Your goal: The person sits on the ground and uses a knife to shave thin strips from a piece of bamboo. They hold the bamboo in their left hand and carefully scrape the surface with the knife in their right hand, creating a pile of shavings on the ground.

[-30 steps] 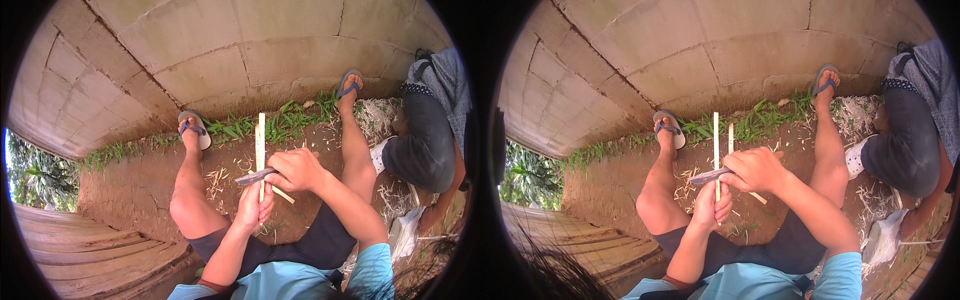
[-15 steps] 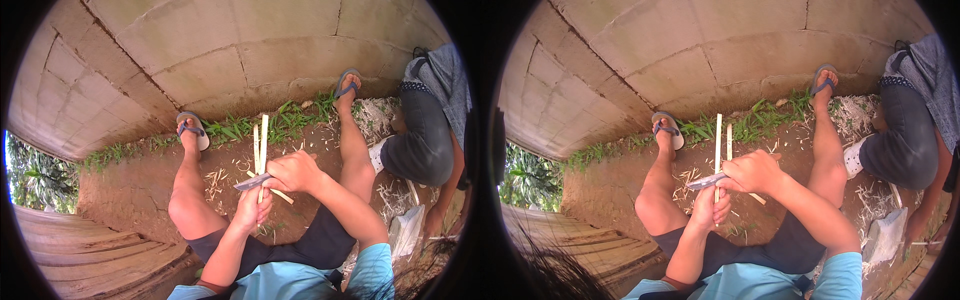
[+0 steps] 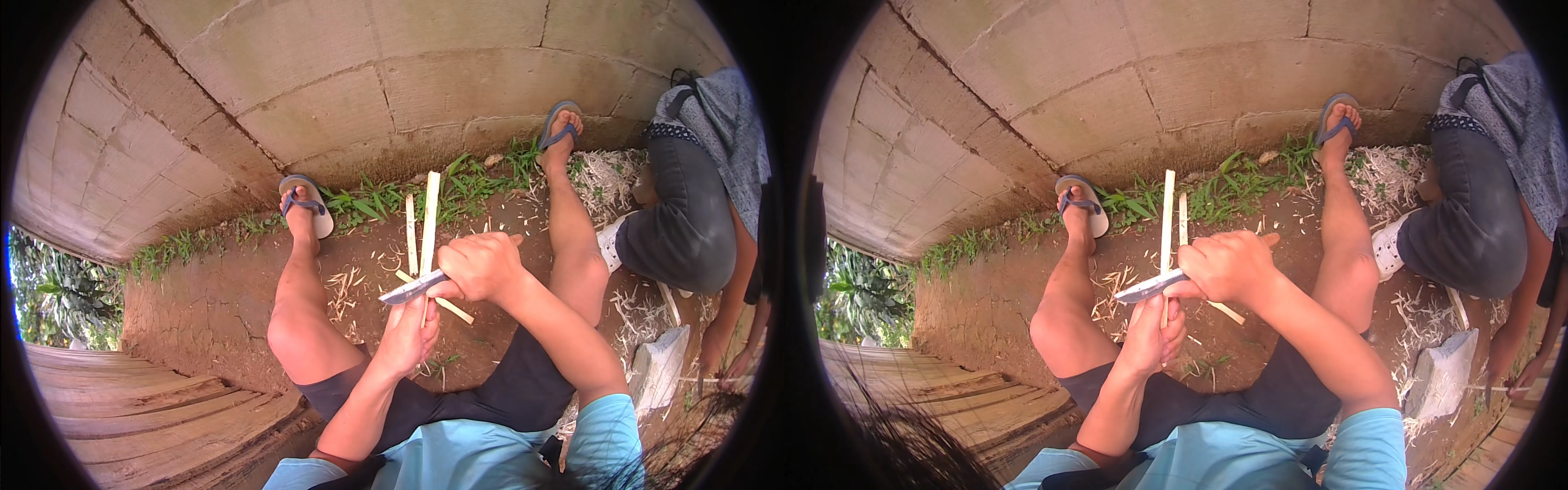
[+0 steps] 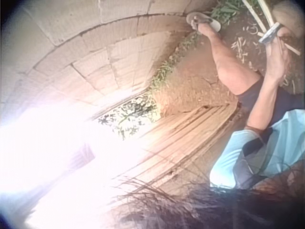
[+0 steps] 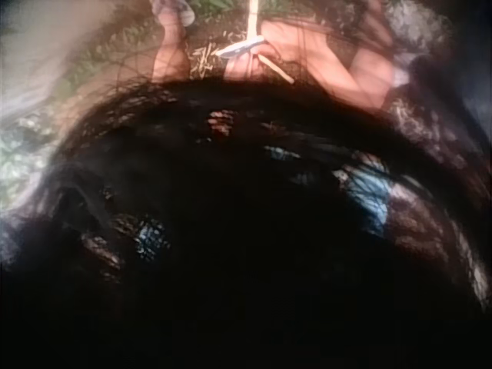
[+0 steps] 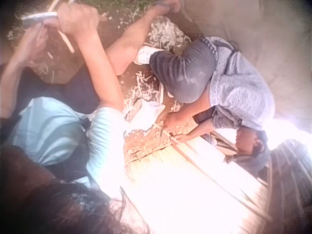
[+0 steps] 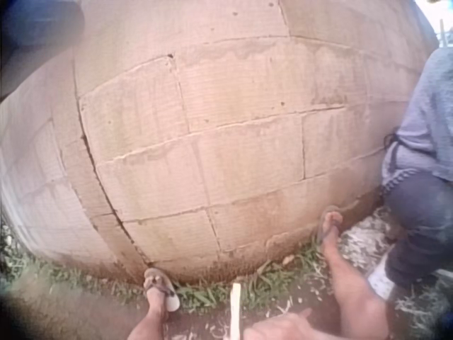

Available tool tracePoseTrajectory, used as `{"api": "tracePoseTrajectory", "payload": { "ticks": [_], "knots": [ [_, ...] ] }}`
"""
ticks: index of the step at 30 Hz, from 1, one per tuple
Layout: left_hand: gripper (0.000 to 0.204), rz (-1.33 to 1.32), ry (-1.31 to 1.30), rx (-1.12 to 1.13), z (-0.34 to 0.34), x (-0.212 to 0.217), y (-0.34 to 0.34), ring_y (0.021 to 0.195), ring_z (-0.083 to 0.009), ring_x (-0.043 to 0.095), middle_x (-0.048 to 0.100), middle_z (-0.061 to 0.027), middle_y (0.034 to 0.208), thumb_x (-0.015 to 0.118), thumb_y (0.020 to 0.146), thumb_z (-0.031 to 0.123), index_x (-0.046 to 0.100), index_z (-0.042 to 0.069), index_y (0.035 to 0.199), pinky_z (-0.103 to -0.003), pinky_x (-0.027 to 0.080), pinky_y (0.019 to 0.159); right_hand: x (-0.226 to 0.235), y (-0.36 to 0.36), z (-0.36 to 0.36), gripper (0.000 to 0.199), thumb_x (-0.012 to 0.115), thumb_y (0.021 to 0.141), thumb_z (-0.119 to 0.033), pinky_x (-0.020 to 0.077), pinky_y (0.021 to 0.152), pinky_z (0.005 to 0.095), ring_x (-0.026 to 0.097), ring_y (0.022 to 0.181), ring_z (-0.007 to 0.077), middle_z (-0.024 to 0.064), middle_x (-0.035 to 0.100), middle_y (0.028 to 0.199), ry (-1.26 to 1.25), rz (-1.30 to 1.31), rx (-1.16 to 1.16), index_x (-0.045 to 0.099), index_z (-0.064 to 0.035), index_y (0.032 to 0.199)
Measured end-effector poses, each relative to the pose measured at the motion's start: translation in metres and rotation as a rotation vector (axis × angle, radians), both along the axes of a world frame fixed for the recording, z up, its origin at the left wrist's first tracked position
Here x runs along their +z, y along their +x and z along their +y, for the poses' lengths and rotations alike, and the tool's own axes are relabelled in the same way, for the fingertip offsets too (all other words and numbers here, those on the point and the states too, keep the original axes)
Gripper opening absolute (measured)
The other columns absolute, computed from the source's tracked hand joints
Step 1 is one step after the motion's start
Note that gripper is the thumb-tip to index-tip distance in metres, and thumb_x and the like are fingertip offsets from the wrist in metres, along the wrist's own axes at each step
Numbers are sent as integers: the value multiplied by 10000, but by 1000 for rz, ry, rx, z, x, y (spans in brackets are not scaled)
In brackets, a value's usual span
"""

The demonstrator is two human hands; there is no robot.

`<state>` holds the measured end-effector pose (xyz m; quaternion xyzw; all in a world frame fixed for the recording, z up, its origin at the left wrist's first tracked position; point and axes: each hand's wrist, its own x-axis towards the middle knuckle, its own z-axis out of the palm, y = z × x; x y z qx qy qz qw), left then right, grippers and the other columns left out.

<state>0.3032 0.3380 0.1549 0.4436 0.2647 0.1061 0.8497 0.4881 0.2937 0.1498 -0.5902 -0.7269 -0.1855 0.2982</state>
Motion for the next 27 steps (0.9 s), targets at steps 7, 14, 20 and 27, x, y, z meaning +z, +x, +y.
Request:
{"api": "tracePoseTrajectory", "payload": {
  "ticks": [7,14,20,27],
  "knots": [
    [446,67,71,-18,-9,2,-4,367,-67,275,319,29,514,295,993,502,398,110,807,-220,249,327,-4,47,18,521,439,923,-542,415,385,333,534,419,236,72,485,505,41,272,-482,459,-109,633],
    [414,-19,-62,194,14,0,-6,349,-66,282,316,28,498,288,1006,458,435,97,866,-212,251,314,0,10,3,468,511,901,-503,422,392,363,538,426,258,65,495,496,-68,281,-109,463,-110,649],
    [340,54,-21,183,13,-5,-2,366,-89,321,364,-1,521,306,1010,383,436,83,913,-223,290,331,-4,-13,10,474,505,884,-521,441,411,369,563,468,279,80,512,520,-219,218,52,476,-100,668],
    [325,41,-16,151,14,-10,-6,357,-73,278,340,11,510,323,1009,382,422,105,868,-221,255,320,-18,-13,17,517,496,870,-561,442,385,357,587,451,244,72,543,509,-156,135,35,459,-100,639]
  ]
}}
